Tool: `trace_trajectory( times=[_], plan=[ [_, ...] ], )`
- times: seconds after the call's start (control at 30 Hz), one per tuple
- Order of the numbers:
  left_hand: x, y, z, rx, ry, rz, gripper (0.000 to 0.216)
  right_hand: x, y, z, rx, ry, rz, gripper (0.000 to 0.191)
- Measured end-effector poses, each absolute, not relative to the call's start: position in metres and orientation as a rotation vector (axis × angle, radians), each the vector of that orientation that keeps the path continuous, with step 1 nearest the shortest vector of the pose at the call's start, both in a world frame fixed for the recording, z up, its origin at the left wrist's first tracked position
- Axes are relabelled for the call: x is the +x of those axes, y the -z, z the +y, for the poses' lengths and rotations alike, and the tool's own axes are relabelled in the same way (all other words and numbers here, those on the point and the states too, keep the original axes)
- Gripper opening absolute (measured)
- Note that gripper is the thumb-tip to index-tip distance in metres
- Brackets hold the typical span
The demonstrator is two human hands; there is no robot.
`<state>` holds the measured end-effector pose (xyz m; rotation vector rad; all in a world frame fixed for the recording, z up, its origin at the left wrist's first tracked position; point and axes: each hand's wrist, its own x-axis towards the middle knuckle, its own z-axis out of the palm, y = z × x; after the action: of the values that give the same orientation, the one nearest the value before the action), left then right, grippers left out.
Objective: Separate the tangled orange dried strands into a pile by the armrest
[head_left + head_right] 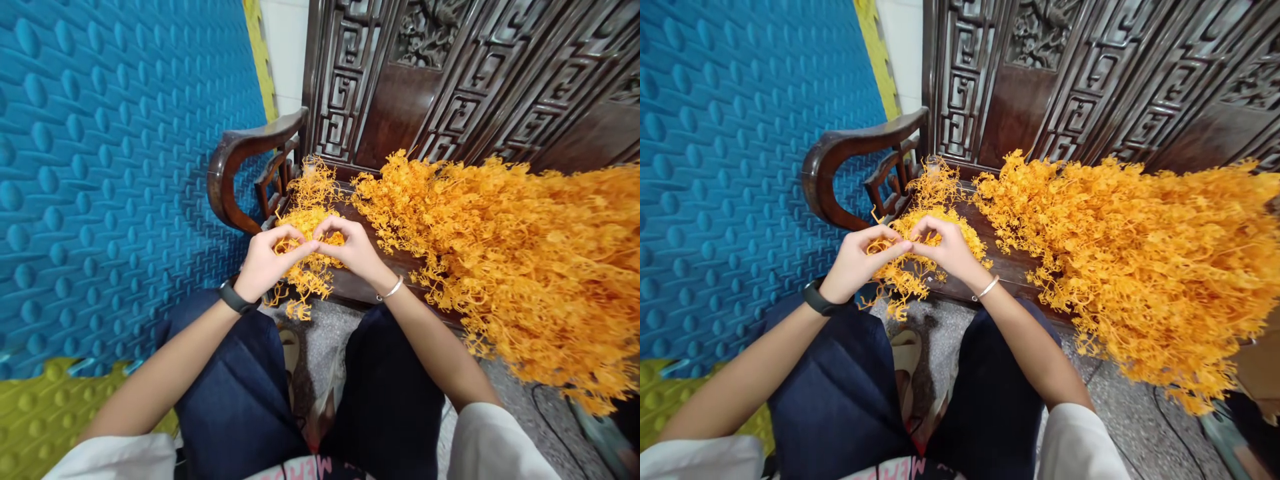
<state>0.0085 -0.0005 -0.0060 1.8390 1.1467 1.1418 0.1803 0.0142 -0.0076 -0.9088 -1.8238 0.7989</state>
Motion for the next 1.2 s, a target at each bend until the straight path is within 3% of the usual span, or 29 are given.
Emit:
trace_trajectory(
  times=[0.53,1.07,1.2],
  plan=[
    [0.005,0.003,0.004,1.768,-0.692,0.891,0.025,0.197,0.004,0.021,-0.797,-1.058,-2.008,0.008],
    [0.017,0.006,0.011,1.623,-0.873,1.011,0.021,0.177,0.016,0.024,-1.110,-0.439,-1.798,0.016],
    [0.014,0.009,-0.005,1.561,-0.735,0.968,0.022,0.216,0.012,0.050,-1.222,-0.162,-1.511,0.009]
  ],
)
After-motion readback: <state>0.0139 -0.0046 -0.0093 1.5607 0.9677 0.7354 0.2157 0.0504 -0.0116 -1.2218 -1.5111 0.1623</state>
